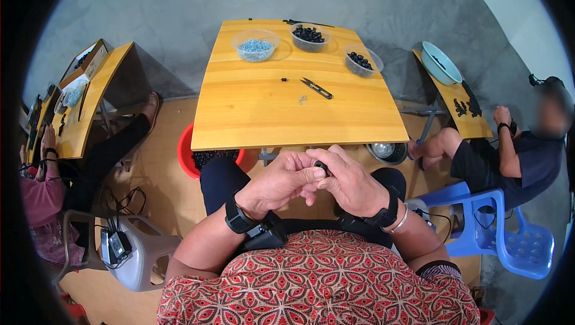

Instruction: Manually assembling small black plastic components by inserting one piece into another.

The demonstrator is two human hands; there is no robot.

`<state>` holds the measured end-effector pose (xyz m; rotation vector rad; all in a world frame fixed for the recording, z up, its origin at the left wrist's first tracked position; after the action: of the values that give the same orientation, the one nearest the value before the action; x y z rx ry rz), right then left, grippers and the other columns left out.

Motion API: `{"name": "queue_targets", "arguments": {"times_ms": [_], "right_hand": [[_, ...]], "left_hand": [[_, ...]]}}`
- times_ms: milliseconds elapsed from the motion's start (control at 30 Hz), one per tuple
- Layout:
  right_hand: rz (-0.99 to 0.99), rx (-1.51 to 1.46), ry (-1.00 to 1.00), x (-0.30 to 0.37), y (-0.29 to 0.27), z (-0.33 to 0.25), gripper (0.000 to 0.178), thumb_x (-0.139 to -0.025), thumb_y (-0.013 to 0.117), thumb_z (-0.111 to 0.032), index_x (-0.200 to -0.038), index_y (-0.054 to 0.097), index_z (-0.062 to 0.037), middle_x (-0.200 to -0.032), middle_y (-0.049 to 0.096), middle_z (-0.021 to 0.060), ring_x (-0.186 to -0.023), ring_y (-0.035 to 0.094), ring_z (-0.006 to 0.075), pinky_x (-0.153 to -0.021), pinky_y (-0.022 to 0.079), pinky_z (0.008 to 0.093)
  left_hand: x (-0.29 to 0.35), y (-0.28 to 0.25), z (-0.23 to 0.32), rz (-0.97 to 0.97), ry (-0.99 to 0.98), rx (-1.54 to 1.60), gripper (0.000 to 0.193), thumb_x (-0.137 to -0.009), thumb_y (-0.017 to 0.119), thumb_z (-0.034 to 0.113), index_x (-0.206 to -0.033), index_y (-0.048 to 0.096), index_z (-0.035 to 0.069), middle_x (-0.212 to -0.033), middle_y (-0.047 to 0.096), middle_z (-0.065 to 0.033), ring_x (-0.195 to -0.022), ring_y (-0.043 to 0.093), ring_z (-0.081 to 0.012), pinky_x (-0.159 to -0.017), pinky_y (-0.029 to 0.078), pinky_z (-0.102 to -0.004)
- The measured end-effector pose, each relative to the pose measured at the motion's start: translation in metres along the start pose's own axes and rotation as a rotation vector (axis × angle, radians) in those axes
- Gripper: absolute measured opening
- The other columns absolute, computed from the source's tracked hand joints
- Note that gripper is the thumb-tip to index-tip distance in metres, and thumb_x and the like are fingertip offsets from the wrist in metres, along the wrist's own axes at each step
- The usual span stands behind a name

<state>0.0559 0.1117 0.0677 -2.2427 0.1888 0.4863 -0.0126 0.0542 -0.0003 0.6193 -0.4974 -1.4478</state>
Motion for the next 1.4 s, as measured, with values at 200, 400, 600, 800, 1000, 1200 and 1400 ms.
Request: {"name": "queue_targets", "arguments": {"times_ms": [200, 400, 600, 800, 1000, 1200, 1400], "right_hand": [[0.002, 0.057, -0.016, 0.002, 0.002, 0.006, 0.03, -0.077, 0.055, -0.007, -0.105, 0.045, -0.0022, -0.085, 0.048, 0.0151, -0.078, 0.05, 0.0334, -0.067, 0.042, 0.0374], [0.042, 0.073, -0.058, 0.002, -0.001, 0.01, 0.028, -0.077, 0.056, -0.008, -0.101, 0.044, -0.001, -0.085, 0.048, 0.0153, -0.076, 0.051, 0.0329, -0.066, 0.042, 0.0384], [0.03, 0.054, -0.032, 0.004, -0.004, 0.006, 0.031, -0.077, 0.057, -0.009, -0.103, 0.041, -0.0004, -0.09, 0.051, 0.0173, -0.079, 0.054, 0.0338, -0.067, 0.043, 0.0392], [-0.01, 0.055, -0.01, 0.005, 0.0, -0.003, 0.039, -0.074, 0.061, -0.012, -0.105, 0.039, -0.001, -0.083, 0.055, 0.0182, -0.075, 0.056, 0.0354, -0.062, 0.044, 0.0403], [0.055, 0.093, -0.18, 0.005, 0.0, -0.008, 0.037, -0.075, 0.06, -0.013, -0.102, 0.039, -0.0008, -0.074, 0.054, 0.0166, -0.065, 0.055, 0.0343, -0.056, 0.043, 0.0389], [0.08, 0.087, -0.168, 0.01, -0.001, -0.008, 0.035, -0.075, 0.059, -0.014, -0.102, 0.04, -0.0019, -0.075, 0.054, 0.0153, -0.066, 0.054, 0.0323, -0.058, 0.043, 0.0379], [0.103, 0.048, -0.21, 0.008, -0.004, -0.012, 0.028, -0.078, 0.056, -0.017, -0.098, 0.043, -0.0021, -0.078, 0.055, 0.0137, -0.068, 0.055, 0.0305, -0.06, 0.043, 0.0368]], "left_hand": [[-0.001, -0.002, -0.005, 0.052, -0.043, 0.114, 0.018, -0.083, 0.057, 0.017, -0.087, 0.058, -0.001, -0.071, 0.059, -0.0051, -0.057, 0.056, -0.0102, -0.05, 0.05, -0.0235], [0.0, -0.002, -0.002, 0.051, -0.048, 0.181, 0.022, -0.084, 0.057, 0.02, -0.088, 0.059, -0.001, -0.073, 0.061, -0.007, -0.059, 0.057, -0.0102, -0.05, 0.05, -0.0242], [0.003, 0.001, 0.012, 0.033, 0.116, -0.189, 0.055, -0.072, 0.068, 0.01, -0.12, 0.04, 0.004, -0.106, 0.051, -0.0077, -0.09, 0.05, -0.0135, -0.067, 0.05, -0.0271], [-0.003, 0.037, 0.026, -0.042, 0.459, -0.609, 0.102, -0.048, 0.084, 0.009, -0.132, 0.026, 0.01, -0.127, 0.04, -0.0092, -0.117, 0.037, -0.0174, -0.095, 0.034, -0.0311], [-0.006, 0.039, 0.025, 0.012, 0.528, -0.639, 0.067, -0.058, 0.081, 0.024, -0.113, 0.047, 0.005, -0.104, 0.053, -0.0053, -0.096, 0.049, -0.0123, -0.086, 0.039, -0.0264], [-0.005, 0.043, 0.026, 0.019, 0.549, -0.665, 0.058, -0.059, 0.08, 0.024, -0.104, 0.05, 0.004, -0.108, 0.053, -0.0089, -0.1, 0.051, -0.0169, -0.087, 0.04, -0.0302], [-0.004, 0.046, 0.028, -0.009, 0.636, -0.67, 0.056, -0.06, 0.08, 0.025, -0.102, 0.051, 0.004, -0.106, 0.054, -0.0102, -0.097, 0.052, -0.0181, -0.086, 0.04, -0.0302]]}}
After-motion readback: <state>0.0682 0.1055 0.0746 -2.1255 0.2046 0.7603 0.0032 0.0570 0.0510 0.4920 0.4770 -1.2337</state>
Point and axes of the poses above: each hand's wrist, its own x-axis away from the middle knuckle, its own y-axis out of the palm, z = x × y, the point moved 6 cm from there along -x, towards the middle knuckle
